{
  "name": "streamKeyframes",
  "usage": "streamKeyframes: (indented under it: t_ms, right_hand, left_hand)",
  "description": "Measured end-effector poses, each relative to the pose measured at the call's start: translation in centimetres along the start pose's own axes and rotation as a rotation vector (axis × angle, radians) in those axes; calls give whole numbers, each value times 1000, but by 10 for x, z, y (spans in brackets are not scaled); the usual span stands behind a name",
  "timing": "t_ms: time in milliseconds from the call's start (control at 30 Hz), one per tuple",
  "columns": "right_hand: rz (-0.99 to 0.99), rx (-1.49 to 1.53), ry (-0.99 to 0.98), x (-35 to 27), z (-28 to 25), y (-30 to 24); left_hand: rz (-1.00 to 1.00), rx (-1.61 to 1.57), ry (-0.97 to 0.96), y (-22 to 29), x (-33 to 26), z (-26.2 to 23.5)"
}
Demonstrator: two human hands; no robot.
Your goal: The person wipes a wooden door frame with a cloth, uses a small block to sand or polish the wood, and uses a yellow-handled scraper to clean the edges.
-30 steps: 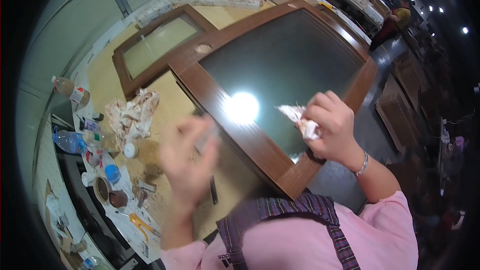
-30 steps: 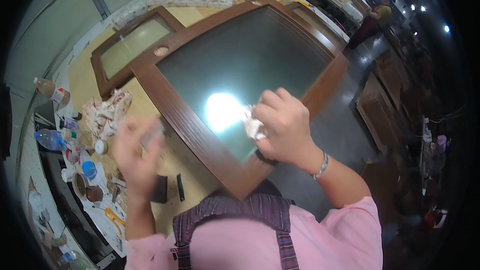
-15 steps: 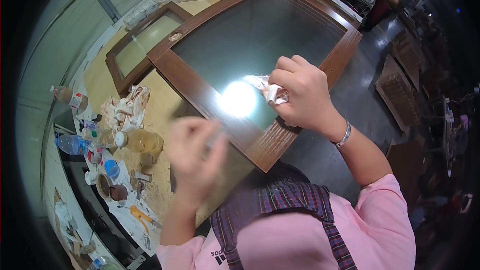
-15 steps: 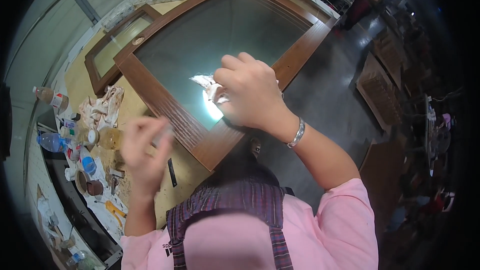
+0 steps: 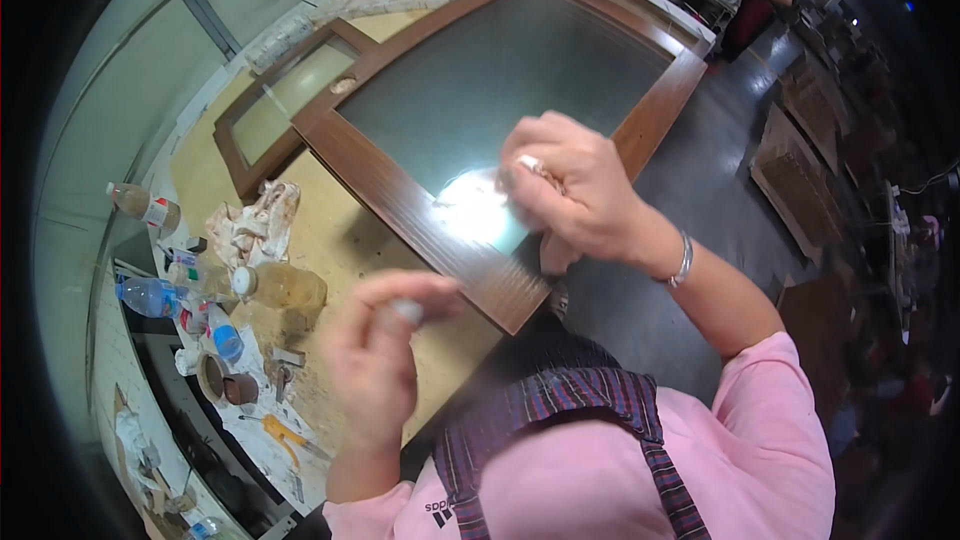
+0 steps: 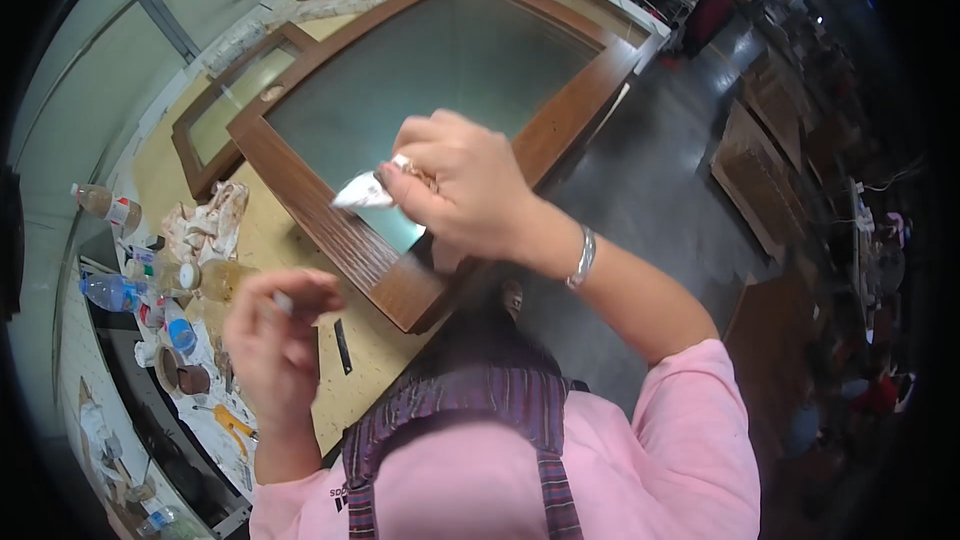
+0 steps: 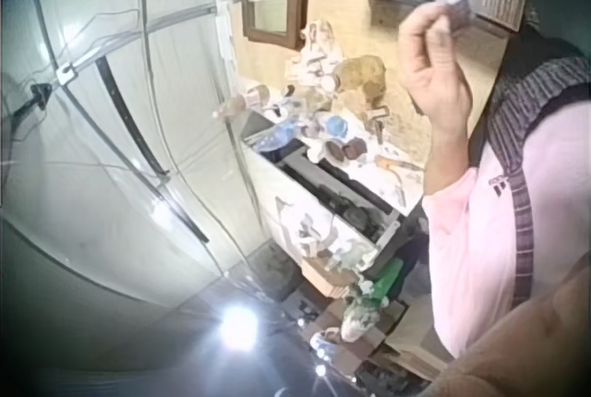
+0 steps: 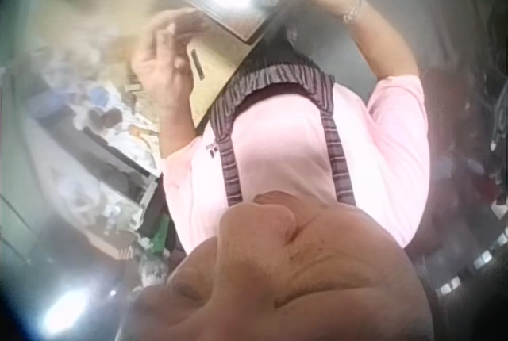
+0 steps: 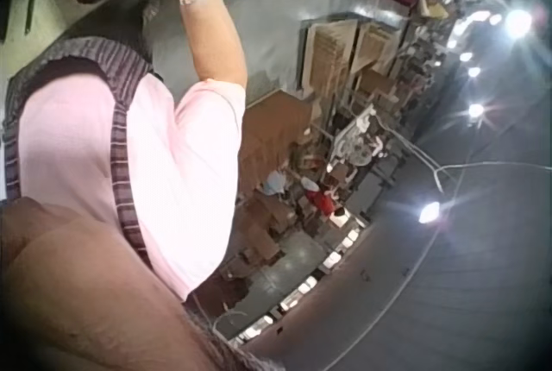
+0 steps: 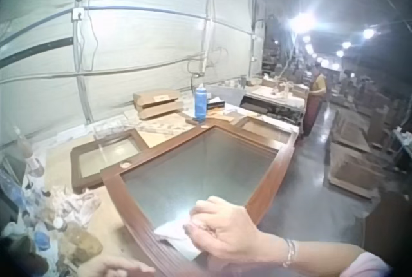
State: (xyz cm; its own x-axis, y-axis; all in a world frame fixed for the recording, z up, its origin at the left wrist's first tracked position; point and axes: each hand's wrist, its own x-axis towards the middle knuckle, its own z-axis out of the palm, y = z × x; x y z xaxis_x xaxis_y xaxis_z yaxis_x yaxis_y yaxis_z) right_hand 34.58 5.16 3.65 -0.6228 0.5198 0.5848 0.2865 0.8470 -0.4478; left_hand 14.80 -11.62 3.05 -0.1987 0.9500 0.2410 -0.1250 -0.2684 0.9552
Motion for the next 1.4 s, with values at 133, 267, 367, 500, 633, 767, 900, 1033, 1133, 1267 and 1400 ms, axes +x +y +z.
streamKeyframes:
  t_ms: [133,267,367,500,633,767,900,1033,1133,1267,1400]
  right_hand:
    - [216,480,-163,7,-1,-54]
    - [296,914,-310,17,12,-70]
    - [89,837,-132,13,28,-67]
    - [335,1125,-234,15,21,-73]
    - [91,926,-101,15,22,-77]
    - [177,907,-137,16,21,-79]
    - [313,847,22,18,20,-79]
    - [319,1172,252,20,19,-65]
    - [480,1055,294,10,7,-41]
    - [644,920,275,-1,17,-6]
    - [647,844,255,-11,15,-6]
  left_hand:
    - [73,-487,73,1,32,-12]
    - [-4,-691,16,1,34,-1]
    - [27,-679,-72,-8,33,4]
    - [52,-773,-48,-5,32,9]
    - [126,-584,-85,-13,28,4]
    - [136,-375,5,-8,23,12]
    - [162,10,-31,6,8,24]
    - [249,306,39,-9,5,13]
    - [220,167,369,1,6,-17]
    - [686,1010,-304,-12,10,8]
    - [674,975,13,-65,84,-46]
